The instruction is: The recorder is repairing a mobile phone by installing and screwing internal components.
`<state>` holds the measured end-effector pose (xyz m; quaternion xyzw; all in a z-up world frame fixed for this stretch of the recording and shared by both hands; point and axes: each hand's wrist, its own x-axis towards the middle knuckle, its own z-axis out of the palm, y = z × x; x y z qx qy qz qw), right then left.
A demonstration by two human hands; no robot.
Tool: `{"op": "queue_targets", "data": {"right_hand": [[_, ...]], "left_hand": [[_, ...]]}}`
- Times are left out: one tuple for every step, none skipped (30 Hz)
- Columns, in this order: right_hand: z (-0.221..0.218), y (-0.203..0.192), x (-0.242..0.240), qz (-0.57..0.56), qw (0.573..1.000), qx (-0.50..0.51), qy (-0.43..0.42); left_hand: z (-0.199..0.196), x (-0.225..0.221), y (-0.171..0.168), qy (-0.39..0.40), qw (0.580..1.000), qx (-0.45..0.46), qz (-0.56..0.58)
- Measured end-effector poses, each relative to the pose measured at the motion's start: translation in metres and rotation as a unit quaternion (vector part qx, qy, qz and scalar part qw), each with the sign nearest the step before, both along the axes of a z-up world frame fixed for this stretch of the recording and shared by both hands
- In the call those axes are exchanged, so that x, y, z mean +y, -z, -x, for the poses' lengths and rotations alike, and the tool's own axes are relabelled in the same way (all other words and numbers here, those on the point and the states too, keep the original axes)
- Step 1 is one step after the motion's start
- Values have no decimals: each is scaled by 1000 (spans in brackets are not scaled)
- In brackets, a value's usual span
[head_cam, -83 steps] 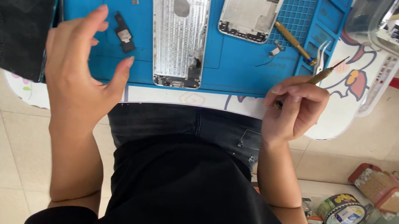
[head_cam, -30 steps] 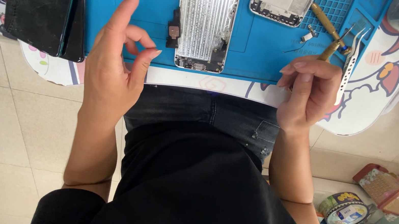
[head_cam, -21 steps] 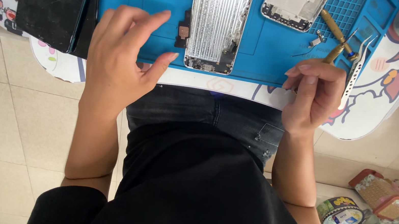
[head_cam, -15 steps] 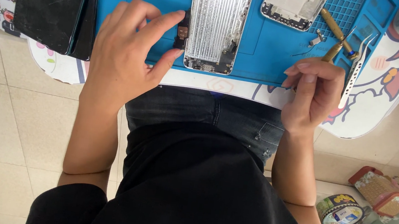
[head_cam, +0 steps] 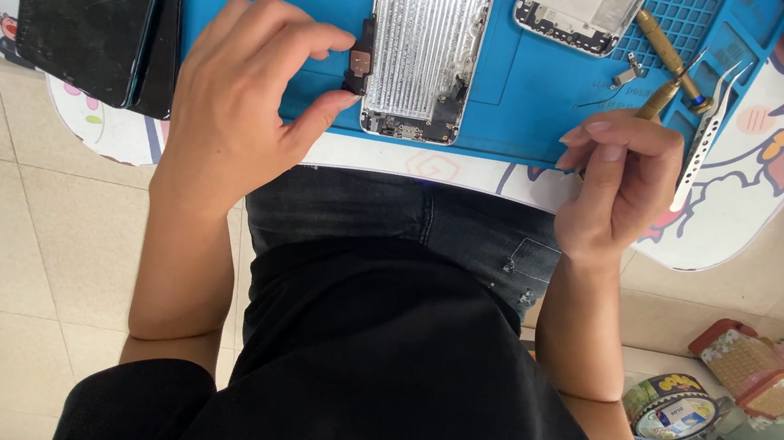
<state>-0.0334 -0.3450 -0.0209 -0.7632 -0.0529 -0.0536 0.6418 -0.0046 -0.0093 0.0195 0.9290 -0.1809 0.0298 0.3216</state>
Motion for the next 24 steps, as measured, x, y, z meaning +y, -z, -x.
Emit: {"op": "queue_targets", "data": {"right_hand": [[0, -1, 1, -1, 1000, 0, 0], [0, -1, 1, -1, 1000, -1, 3], [0, -2, 2, -1, 1000, -1, 5], [0, -2, 2, -2, 1000, -1, 5], [0, -1, 2, -4, 1000, -2, 5], [-1, -1, 2, -7, 1000, -2, 6], [-1, -1, 1, -7, 1000, -2, 7], [-1, 0, 1, -2, 1000, -4, 3], [0, 0, 0, 4, 1000, -5, -1], [0, -1, 0, 4, 1000, -4, -1], [-1, -1, 0, 7, 1000, -8, -3], [-2, -2, 1, 10, 1000, -12, -5], [-2, -2, 1, 10, 1000, -12, -5], [-2, -2, 1, 9, 1000, -11, -4], [-2, -2, 1, 7, 1000, -11, -4], [-1, -2, 1, 7, 1000, -11, -4], [-1, -1, 0, 1, 1000, -12, -2], [0, 0, 0, -5, 1000, -13, 1], [0, 1, -2, -5, 1000, -14, 2], [0, 2, -3, 1, 1000, -17, 1], [1, 3, -4, 8, 1000, -19, 1], [2, 3, -4, 8, 1000, -18, 2], [2, 3, -3, 6, 1000, -16, 5], [3, 3, -3, 3, 1000, -14, 8]], "left_hand": [[-1, 0, -1, 0, 1000, 0, -1], [-2, 0, -1, 6, 1000, 2, 0], [-2, 1, -2, 12, 1000, 3, 0], [-4, 0, -6, 12, 1000, 3, 0], [-7, -2, -9, 15, 1000, -15, -2], [-10, -3, -12, 19, 999, -33, -4], [-8, -1, -7, 20, 999, -33, -4], [-6, 1, -1, 10, 999, -38, 2], [-3, 3, 5, -1, 999, -42, 8], [-3, 3, 5, 0, 999, -41, 8], [-4, 4, 6, 0, 999, -51, 16], [-4, 4, 6, -1, 998, -61, 24], [-7, 0, 1, -1, 998, -61, 24], [-9, -5, -4, 8, 996, -83, 22], [-12, -10, -9, 15, 994, -105, 21], [-10, -14, -8, 15, 994, -105, 20], [-9, -17, -7, 32, 995, -92, 29], [-8, -21, -6, 48, 995, -78, 38], [-7, -28, -8, 49, 995, -79, 37], [-7, -36, -11, 51, 996, -66, 18], [-7, -43, -13, 53, 997, -53, 0], [-6, -48, -14, 54, 997, -53, 0], [-6, -53, -15, 52, 998, -30, -21], [-5, -57, -16, 49, 998, -6, -43]]}}
